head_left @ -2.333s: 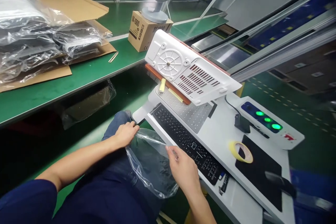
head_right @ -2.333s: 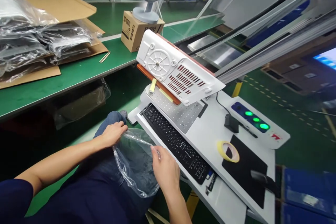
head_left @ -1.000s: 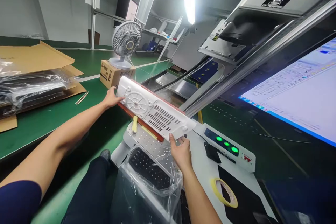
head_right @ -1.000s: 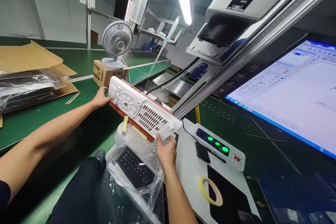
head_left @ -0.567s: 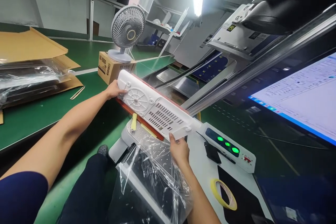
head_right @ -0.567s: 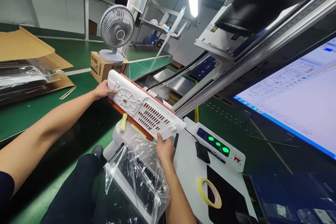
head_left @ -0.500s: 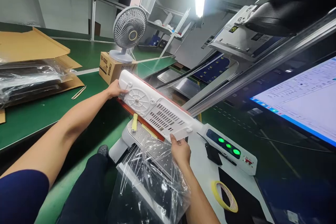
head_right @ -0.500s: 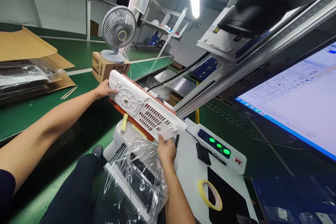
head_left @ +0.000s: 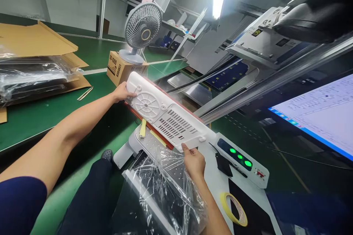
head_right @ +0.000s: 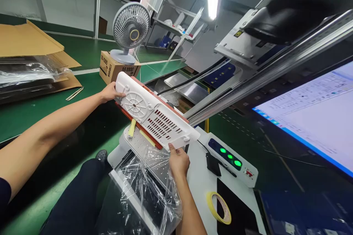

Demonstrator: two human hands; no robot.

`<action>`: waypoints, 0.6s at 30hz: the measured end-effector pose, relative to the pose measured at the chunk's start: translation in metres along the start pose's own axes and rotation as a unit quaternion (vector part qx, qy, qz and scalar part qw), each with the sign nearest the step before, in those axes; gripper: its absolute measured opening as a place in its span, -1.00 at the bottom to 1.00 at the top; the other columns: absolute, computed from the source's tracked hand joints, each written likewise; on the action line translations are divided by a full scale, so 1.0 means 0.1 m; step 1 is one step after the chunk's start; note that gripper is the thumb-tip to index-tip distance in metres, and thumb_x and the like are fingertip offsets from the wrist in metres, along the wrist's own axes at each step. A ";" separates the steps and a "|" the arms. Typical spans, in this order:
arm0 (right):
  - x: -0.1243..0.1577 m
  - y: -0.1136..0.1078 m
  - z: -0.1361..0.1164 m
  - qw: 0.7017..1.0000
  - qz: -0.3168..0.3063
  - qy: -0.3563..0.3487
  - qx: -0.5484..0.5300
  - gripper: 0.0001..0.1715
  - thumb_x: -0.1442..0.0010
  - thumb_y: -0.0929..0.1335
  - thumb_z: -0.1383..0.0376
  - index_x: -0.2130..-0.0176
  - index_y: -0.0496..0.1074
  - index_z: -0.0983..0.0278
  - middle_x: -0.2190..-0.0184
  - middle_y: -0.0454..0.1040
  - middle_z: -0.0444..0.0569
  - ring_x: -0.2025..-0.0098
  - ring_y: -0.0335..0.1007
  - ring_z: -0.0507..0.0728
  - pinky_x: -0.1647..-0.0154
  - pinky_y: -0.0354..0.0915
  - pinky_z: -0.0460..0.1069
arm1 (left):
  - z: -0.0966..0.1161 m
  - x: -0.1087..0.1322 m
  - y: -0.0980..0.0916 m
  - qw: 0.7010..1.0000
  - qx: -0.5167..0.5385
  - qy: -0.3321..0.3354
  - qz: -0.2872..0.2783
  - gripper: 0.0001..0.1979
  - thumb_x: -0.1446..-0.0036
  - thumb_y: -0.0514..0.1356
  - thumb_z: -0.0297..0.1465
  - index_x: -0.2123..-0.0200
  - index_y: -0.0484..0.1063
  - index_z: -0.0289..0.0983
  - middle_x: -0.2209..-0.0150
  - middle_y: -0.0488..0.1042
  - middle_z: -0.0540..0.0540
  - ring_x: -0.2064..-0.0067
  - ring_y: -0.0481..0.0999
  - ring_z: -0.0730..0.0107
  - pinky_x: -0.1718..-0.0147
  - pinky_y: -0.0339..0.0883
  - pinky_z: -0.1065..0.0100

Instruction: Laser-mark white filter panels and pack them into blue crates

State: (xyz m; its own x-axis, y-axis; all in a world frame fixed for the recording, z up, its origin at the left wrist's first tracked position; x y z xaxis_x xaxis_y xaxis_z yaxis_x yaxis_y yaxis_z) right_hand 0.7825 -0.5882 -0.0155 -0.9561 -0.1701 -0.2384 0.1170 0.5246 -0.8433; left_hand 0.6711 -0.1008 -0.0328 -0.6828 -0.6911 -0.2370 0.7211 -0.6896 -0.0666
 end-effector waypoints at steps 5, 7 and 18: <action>0.41 -0.17 0.03 1.000 -0.002 -0.009 -0.001 -0.27 -0.13 0.28 -0.41 0.50 0.47 0.13 0.35 0.67 0.26 0.25 0.56 0.47 0.27 0.32 0.16 | 0.04 0.32 -0.13 0.998 0.049 0.020 -0.014 -0.14 0.32 0.70 -0.13 0.00 0.43 -0.29 -0.05 0.62 -0.26 -0.07 0.59 -0.10 -0.03 0.51 0.02; 0.71 -0.30 0.06 1.000 0.012 -0.019 0.005 -0.19 -0.14 0.24 -0.48 0.45 0.53 0.13 0.41 0.64 0.23 0.30 0.54 0.46 0.29 0.30 0.17 | 0.08 0.59 -0.23 0.997 0.070 0.032 -0.010 -0.14 0.31 0.69 -0.12 -0.02 0.45 -0.30 -0.04 0.61 -0.23 -0.07 0.59 -0.06 -0.05 0.51 0.03; 2.32 -1.00 0.34 0.973 0.096 -0.197 0.070 -0.16 -0.51 0.17 -0.27 0.34 0.73 0.16 0.55 0.60 0.12 0.55 0.51 0.33 0.51 0.25 0.11 | 0.59 2.40 -1.02 0.981 0.163 0.084 0.061 -0.19 0.34 0.74 -0.15 0.03 0.51 -0.24 0.04 0.65 -0.17 0.01 0.64 0.03 -0.06 0.57 0.04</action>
State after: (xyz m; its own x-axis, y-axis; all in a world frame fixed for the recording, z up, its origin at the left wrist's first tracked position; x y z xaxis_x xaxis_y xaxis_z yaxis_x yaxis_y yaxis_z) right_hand 0.5582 -0.7080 -0.0030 -0.7388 -0.4011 -0.5415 0.3457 0.4641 -0.8156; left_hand 0.4264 -0.2091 -0.0261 -0.5443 -0.7467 -0.3824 0.7026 -0.6548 0.2786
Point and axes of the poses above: each hand's wrist, its own x-axis away from the middle knuckle, its own y-axis out of the palm, z = x × y, the point moved 3 cm from there along -x, towards the middle knuckle
